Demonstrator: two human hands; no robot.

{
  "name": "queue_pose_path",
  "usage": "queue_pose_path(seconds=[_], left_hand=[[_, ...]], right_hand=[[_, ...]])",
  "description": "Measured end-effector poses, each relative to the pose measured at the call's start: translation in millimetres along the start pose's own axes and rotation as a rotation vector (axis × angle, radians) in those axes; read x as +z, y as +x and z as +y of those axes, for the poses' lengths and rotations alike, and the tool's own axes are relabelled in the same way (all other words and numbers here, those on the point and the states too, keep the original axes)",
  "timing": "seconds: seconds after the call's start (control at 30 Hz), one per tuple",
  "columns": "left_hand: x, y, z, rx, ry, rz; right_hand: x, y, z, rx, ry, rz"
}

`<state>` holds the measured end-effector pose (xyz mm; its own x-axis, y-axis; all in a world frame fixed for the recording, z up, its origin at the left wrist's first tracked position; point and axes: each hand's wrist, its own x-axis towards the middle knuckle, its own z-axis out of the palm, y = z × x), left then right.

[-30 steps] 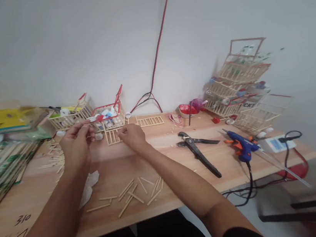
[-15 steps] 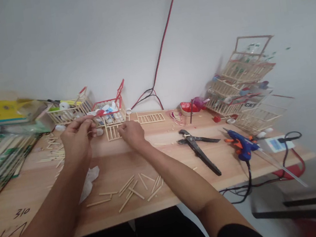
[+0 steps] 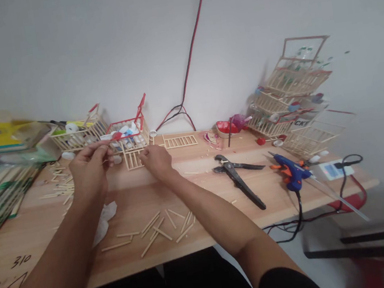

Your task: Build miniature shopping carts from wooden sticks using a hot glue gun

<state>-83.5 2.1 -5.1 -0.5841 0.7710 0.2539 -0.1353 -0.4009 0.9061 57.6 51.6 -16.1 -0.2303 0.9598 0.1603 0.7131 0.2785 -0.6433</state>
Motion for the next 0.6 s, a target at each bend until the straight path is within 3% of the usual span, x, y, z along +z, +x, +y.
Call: queue_pose_path(seconds=[0.6], left_hand=[[-0.7, 0.6, -2.5, 0.006, -0.002, -0.033]], right_hand=[[2.1, 1.0, 2.6, -0.021, 0.017, 0.002]])
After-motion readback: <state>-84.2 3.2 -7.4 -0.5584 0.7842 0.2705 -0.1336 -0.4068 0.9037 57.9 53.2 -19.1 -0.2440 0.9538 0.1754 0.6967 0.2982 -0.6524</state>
